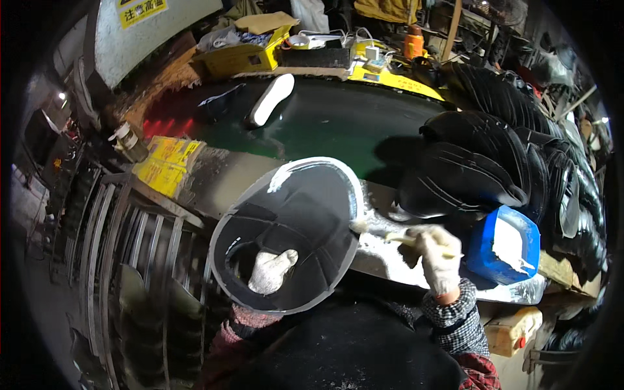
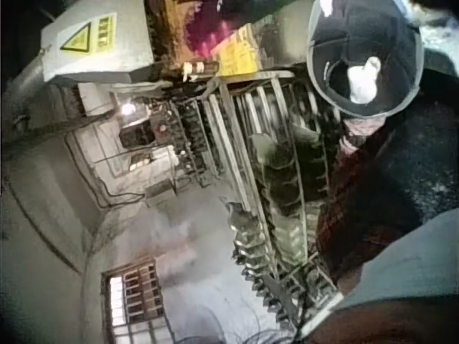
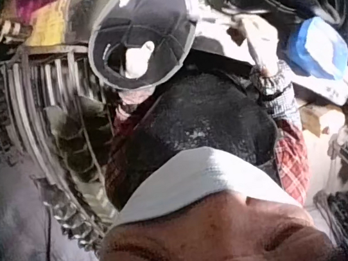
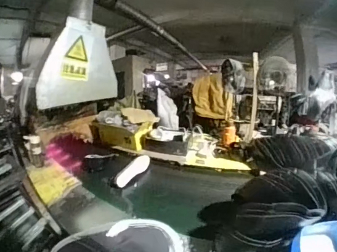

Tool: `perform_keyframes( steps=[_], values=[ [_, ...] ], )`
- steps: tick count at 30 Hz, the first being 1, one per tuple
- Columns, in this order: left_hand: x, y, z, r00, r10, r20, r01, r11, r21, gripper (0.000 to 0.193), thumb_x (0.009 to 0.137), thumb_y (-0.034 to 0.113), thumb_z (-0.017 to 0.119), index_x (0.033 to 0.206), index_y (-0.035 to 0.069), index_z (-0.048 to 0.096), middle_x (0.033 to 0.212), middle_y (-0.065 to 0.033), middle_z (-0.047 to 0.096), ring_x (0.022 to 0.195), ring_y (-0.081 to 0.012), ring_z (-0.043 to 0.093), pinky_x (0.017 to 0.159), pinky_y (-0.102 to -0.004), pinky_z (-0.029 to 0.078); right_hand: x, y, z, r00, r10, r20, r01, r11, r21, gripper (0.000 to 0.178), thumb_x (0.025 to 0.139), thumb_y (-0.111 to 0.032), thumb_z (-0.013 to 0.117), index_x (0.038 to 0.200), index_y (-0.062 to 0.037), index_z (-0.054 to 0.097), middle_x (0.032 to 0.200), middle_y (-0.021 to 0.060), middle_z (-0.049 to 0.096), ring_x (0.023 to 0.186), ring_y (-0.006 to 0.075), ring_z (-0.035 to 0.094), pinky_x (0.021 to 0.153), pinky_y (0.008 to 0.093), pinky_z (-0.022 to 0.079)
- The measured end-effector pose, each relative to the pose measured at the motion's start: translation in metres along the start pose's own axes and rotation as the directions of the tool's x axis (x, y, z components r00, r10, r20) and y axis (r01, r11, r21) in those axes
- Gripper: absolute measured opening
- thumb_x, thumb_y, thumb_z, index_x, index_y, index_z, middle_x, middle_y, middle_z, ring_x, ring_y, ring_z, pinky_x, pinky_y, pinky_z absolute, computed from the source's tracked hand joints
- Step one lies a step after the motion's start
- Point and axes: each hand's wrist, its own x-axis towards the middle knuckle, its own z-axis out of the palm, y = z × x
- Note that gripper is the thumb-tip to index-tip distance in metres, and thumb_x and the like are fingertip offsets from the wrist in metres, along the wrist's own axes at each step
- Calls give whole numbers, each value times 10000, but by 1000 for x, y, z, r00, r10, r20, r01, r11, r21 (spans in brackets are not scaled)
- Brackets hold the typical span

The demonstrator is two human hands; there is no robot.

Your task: The recorder applies glue to shoe soles and components using a brush and then places them on a rack or conveyor belt.

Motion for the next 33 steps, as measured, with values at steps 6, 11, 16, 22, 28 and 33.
perform_keyframes(
  steps=[6,11,16,22,28,33],
  values=[
    [7,6,7,999,35,20,-34,998,-56,131,932,103,589,954,-7,656,762,-25,639,642,-125,597,597,-256,491,41,-76,84,772,-565,290,635,685,-357,280,875,-243,666,1034,-12,667,772,132,664,671,237,674,627,311,542],
    [-3,34,25,999,34,-42,-42,973,-228,135,937,103,581,958,-9,653,764,-29,642,639,-126,598,592,-256,493,2,-92,142,399,-619,676,911,350,-218,308,897,-360,610,915,-54,632,644,72,586,548,229,614,488,344,497],
    [15,83,15,996,50,-78,-70,959,-273,139,941,103,572,962,-10,650,766,-34,645,637,-128,599,587,-256,495,-23,-60,113,424,-758,495,789,578,209,142,839,-192,702,881,-62,663,661,38,589,557,210,614,503,314,517],
    [58,115,9,997,78,2,-78,991,106,173,953,116,553,987,-24,648,836,-75,680,694,-159,641,637,-289,540,-26,-31,-3,991,-43,130,65,983,-169,155,888,-43,635,990,73,641,838,80,687,708,106,634,583,224,522],
    [13,77,29,979,132,-156,-172,945,-278,139,959,104,521,976,0,613,864,-69,645,726,-131,624,630,-264,521,-23,-31,-14,962,-171,212,185,982,-46,129,874,-67,639,931,49,647,819,86,678,698,108,631,619,237,508],
    [13,72,45,973,93,-213,-147,957,-251,180,961,119,536,863,-4,624,770,-50,634,651,-127,609,581,-266,502,6,-27,-22,816,-557,-156,500,814,-294,205,965,-95,517,1074,48,615,897,111,661,694,116,605,627,230,497]
  ],
)
